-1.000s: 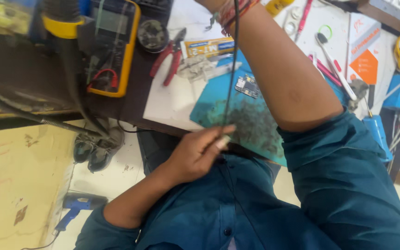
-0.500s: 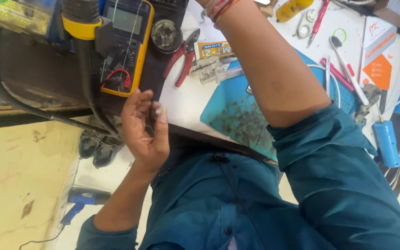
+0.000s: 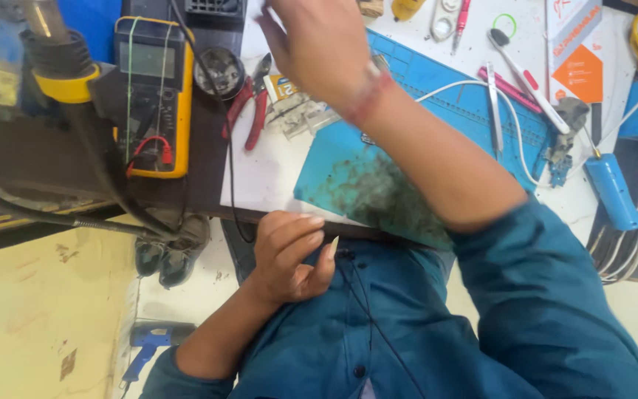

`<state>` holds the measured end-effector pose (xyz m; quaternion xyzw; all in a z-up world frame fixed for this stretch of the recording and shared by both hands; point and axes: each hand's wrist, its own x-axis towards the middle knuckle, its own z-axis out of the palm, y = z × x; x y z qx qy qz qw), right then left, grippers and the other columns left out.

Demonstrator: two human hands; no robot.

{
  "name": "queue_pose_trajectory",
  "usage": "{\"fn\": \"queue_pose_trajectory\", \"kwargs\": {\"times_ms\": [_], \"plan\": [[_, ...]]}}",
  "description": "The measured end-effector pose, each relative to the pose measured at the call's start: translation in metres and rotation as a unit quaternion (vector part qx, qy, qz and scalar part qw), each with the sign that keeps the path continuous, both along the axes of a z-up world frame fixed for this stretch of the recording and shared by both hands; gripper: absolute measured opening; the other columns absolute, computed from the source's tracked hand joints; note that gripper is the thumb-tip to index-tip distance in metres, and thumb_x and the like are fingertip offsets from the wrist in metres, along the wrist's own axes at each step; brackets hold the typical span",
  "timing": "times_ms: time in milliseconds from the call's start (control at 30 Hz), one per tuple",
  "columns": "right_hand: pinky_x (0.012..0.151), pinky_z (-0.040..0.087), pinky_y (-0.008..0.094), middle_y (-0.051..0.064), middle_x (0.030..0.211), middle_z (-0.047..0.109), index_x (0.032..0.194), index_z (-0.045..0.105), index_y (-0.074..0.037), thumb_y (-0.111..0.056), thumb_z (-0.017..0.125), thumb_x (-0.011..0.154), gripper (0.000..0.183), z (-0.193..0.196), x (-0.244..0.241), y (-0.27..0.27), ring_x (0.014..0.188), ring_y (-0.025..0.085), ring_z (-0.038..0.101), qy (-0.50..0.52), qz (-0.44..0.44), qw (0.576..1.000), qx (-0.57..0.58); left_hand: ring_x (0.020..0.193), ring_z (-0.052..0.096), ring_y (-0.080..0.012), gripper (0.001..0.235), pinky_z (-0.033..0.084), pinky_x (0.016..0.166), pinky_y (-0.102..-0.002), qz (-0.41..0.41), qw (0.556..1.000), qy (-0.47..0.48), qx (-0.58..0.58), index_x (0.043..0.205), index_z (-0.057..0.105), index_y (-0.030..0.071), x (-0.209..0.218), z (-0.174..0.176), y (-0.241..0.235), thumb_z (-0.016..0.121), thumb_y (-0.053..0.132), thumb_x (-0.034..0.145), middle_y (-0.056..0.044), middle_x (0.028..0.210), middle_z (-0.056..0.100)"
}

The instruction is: The person uses a soldering iron to apply heat to a small circuit board held in their left hand. They then use a hot air gun to blow air onto the board, followed by applying a liquid from a syringe. The person continues to solder specific points on the board using the soldering iron and tweezers.

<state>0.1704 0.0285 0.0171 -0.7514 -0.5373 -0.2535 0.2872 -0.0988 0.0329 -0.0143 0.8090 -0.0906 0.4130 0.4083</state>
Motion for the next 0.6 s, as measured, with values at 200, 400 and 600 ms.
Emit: {"fn": "queue_pose_trajectory", "kwargs": {"times_ms": [200, 400, 600], "plan": [[0.071, 0.058, 0.033, 0.011, 0.102, 0.073, 0.112, 0.072, -0.005, -0.004, 0.068, 0.103, 0.01, 0.021, -0.012, -0.155, 0.08, 0.024, 0.074, 0.218, -0.062, 0.974, -0.032, 0.109, 0.066, -0.0301, 0.042, 0.051, 0.097, -0.042, -0.037, 0.994, 0.104, -0.006, 0.127, 0.058, 0.007, 0.033, 0.022, 0.001, 0.075, 0.004, 0.089, -0.009, 0.123, 0.065], [0.082, 0.047, 0.043, 0.013, 0.099, 0.066, 0.105, 0.073, -0.003, -0.007, 0.074, 0.095, 0.01, 0.003, 0.043, -0.267, 0.092, 0.032, 0.061, -0.031, -0.265, 0.954, -0.14, 0.124, 0.057, -0.0302, 0.044, 0.038, 0.109, -0.05, -0.03, 0.979, 0.193, 0.055, 0.134, 0.06, 0.005, 0.088, 0.029, -0.006, 0.073, 0.016, 0.094, -0.01, 0.132, 0.063], [0.088, 0.047, 0.046, 0.014, 0.102, 0.067, 0.101, 0.074, -0.005, -0.011, 0.077, 0.094, 0.01, -0.011, 0.049, -0.279, 0.099, 0.035, 0.06, 0.04, -0.297, 0.942, -0.149, 0.144, 0.038, -0.0339, 0.062, 0.003, 0.12, -0.069, 0.0, 0.947, 0.243, 0.211, 0.139, 0.059, -0.001, 0.123, 0.018, -0.013, 0.071, 0.03, 0.087, -0.021, 0.153, 0.045]]}}
